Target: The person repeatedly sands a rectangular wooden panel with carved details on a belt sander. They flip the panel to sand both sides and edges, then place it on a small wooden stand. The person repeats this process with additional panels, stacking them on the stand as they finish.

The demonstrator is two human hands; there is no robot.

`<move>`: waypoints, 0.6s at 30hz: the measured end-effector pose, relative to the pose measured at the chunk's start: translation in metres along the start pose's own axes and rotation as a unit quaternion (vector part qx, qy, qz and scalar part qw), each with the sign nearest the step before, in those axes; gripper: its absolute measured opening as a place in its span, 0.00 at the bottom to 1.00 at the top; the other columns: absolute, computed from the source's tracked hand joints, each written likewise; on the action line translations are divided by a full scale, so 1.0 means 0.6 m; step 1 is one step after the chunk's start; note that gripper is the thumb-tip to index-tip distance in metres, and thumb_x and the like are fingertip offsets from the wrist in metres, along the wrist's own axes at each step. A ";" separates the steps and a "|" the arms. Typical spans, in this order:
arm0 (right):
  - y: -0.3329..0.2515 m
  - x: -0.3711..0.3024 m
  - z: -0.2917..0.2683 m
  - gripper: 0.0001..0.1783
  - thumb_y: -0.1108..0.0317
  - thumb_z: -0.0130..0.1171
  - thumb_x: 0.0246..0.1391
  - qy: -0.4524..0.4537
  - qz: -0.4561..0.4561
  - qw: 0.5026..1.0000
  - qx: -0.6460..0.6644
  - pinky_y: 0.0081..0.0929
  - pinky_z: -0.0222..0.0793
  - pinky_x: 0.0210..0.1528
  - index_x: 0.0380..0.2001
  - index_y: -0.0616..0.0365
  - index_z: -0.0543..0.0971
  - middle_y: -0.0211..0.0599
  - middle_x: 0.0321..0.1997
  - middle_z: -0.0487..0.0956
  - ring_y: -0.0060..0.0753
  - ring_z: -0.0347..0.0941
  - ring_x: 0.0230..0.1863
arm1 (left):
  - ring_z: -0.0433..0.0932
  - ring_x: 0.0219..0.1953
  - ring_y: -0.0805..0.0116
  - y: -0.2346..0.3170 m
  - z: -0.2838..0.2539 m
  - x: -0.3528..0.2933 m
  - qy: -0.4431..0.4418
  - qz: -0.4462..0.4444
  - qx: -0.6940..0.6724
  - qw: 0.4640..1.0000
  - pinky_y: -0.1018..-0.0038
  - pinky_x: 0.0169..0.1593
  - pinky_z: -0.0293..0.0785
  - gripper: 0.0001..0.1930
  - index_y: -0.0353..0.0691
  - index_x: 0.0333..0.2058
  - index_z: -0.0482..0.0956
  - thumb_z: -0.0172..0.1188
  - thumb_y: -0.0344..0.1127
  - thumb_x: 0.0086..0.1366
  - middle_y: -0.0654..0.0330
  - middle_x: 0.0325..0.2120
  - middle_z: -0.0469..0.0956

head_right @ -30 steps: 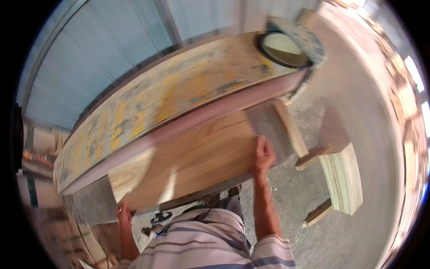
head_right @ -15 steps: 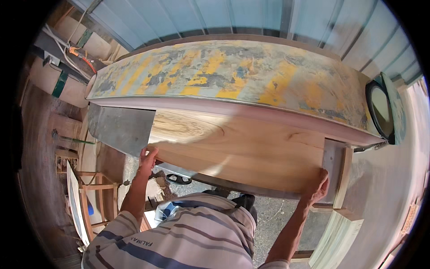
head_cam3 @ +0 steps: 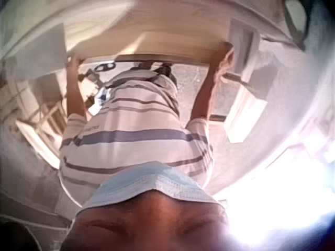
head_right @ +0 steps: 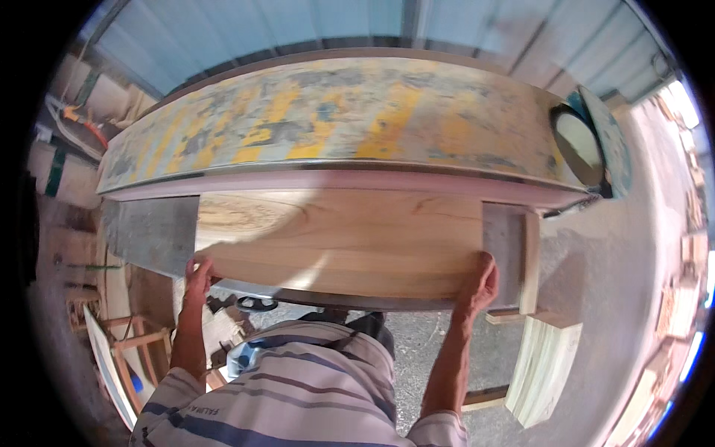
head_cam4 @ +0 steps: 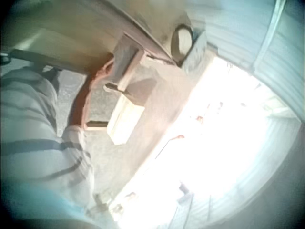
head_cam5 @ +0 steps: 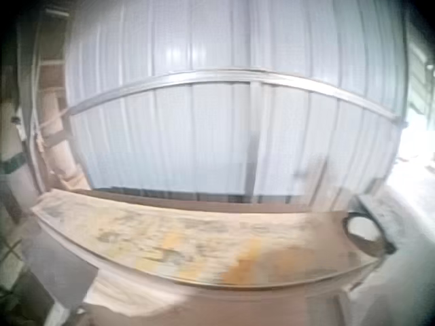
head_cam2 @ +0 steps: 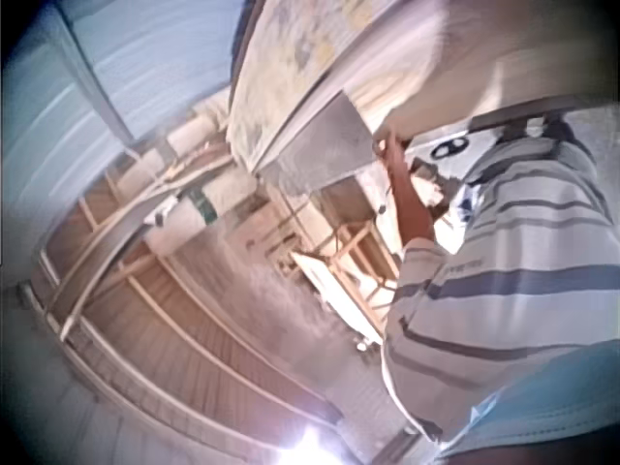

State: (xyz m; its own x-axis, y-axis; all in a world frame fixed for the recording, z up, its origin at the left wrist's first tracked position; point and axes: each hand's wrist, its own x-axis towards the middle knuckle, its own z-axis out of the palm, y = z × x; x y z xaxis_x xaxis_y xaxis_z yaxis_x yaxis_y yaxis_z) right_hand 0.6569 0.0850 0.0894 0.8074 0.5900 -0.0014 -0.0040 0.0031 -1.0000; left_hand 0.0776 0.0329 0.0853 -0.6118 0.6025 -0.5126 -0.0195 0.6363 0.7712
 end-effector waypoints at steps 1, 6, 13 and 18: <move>-0.010 0.015 -0.004 0.18 0.54 0.53 0.58 0.005 -0.006 1.000 -0.022 0.21 0.63 0.37 0.32 0.61 0.78 0.27 0.29 0.75 0.19 0.66 0.32 | 0.59 0.09 0.82 0.003 0.011 -0.016 0.002 0.000 0.006 1.000 0.84 0.11 0.51 0.33 0.44 0.54 0.60 0.65 0.44 0.53 0.66 0.16 0.69; -0.026 0.057 -0.035 0.19 0.54 0.53 0.58 0.028 0.015 0.999 -0.031 0.20 0.64 0.36 0.33 0.62 0.78 0.26 0.30 0.75 0.20 0.67 0.32 | 0.58 0.10 0.83 0.008 0.074 -0.052 0.011 0.007 0.007 1.000 0.84 0.12 0.49 0.32 0.47 0.52 0.62 0.66 0.47 0.51 0.69 0.13 0.65; -0.021 -0.022 0.009 0.16 0.59 0.53 0.58 -0.012 0.019 0.995 -0.099 0.19 0.65 0.39 0.37 0.62 0.78 0.27 0.33 0.76 0.18 0.68 0.36 | 0.57 0.10 0.85 -0.003 -0.024 0.024 0.021 -0.020 0.042 0.999 0.86 0.11 0.47 0.38 0.50 0.59 0.57 0.65 0.49 0.52 0.70 0.14 0.66; 0.048 0.026 -0.040 0.17 0.56 0.50 0.60 -0.054 -0.089 0.992 -0.066 0.20 0.63 0.38 0.33 0.61 0.77 0.25 0.30 0.73 0.19 0.66 0.34 | 0.72 0.25 0.70 -0.045 -0.002 0.028 -0.023 -0.012 -0.088 0.996 0.78 0.21 0.66 0.42 0.49 0.60 0.48 0.65 0.46 0.53 0.56 0.33 0.74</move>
State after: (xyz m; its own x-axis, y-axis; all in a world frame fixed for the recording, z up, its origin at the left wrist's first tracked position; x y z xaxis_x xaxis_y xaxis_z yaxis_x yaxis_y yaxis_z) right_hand 0.6838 0.0750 0.0603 0.7205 0.6725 0.1689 0.2165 0.0132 -0.9762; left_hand 0.0670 0.0254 0.0562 -0.5732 0.6117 -0.5453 -0.1744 0.5592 0.8105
